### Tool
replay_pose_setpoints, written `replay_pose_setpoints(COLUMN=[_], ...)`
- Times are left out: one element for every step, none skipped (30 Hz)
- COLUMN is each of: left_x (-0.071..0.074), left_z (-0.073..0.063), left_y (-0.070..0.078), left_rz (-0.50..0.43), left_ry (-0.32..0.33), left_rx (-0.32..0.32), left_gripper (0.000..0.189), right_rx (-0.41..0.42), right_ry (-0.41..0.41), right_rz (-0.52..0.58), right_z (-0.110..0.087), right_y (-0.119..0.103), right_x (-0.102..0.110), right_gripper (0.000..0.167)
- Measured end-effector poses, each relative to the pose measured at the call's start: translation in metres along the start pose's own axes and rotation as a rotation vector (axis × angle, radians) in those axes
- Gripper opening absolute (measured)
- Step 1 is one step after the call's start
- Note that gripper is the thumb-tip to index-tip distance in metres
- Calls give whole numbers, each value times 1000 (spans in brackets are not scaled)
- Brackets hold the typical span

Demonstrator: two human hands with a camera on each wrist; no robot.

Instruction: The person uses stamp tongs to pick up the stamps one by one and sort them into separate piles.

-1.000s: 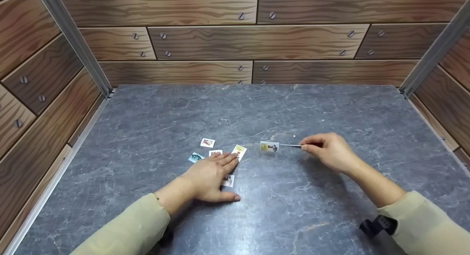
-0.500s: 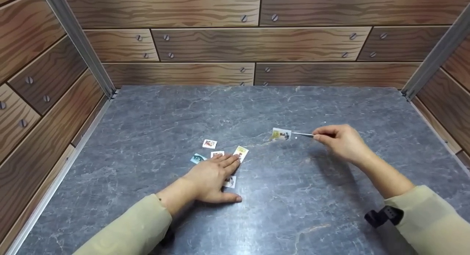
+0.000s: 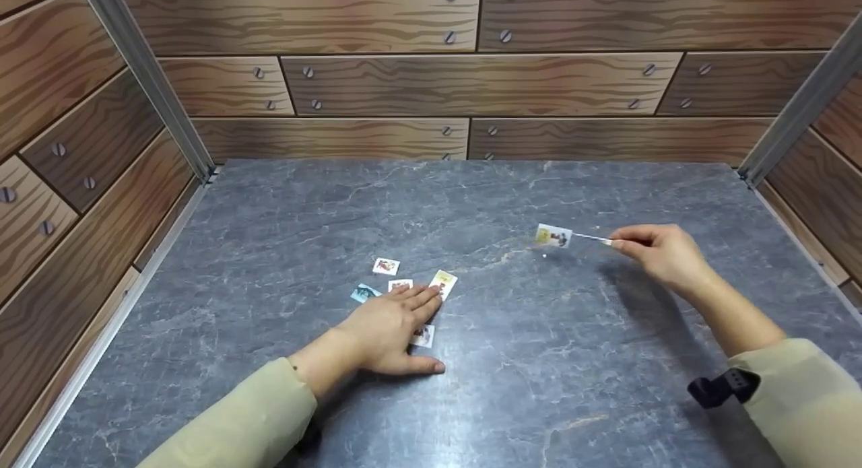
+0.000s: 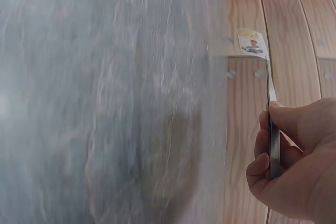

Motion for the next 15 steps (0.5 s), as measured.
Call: replay_pose_setpoints(left_x=[0,0,0,0,0,0,0,1,1,1,1,2,2,2,2], left_z=[0,0,0,0,0,0,0,0,-1,-1,-1,-1,-1,-2,-2], left_y=[0,0,0,0,1,1,1,0,0,0,0,-1,-1,-1,-2], left_rz=[0,2,4,5,7,7,7,8,7,6,7,9,10,11,12], left_ry=[-2,-3,-3,-4,-3,-1,1,3,4,1,1,1,-1,-1,-4], left_rx=[-1,-2,-2,-3,-3,-4,-5,-5,-4,-2,-1,-1,0,1,1], left_gripper=[109,109,109,109,109,109,109,109,109,109,109,109,109,109,110], right_rx=[-4,-8,-13,-21,-29,-38,-45,-54,-62,-70,-74,-75,-75,-76,-72], right_ry=[3,5,6,5,4,3,0,0,1,2,4,7,8,9,10], right_rz=[-5,-10,-13,-14,-21,-25,-28,-33,-34,-38,-44,-44,-45,-48,-52], right_z=[0,1,2,2,3,3,4,4,5,6,7,8,9,10,11], right_y=[4,8,12,15,19,23,27,31,34,38,42,46,50,54,57], right_x=[2,3,5,6,8,9,11,12,14,15,16,17,18,19,20], right_gripper=[28,28,29,30,31,31,32,32,32,32,32,31,31,31,31])
Point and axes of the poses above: each hand's wrist, its own z-axis towards the middle knuckle, its own x-axis out of the back of the hand, y = z × x, the point moved 1 cm from there along z, towards the middle knuckle, and after that the axes turned 7 degrees about y, right-handed, at the moved point
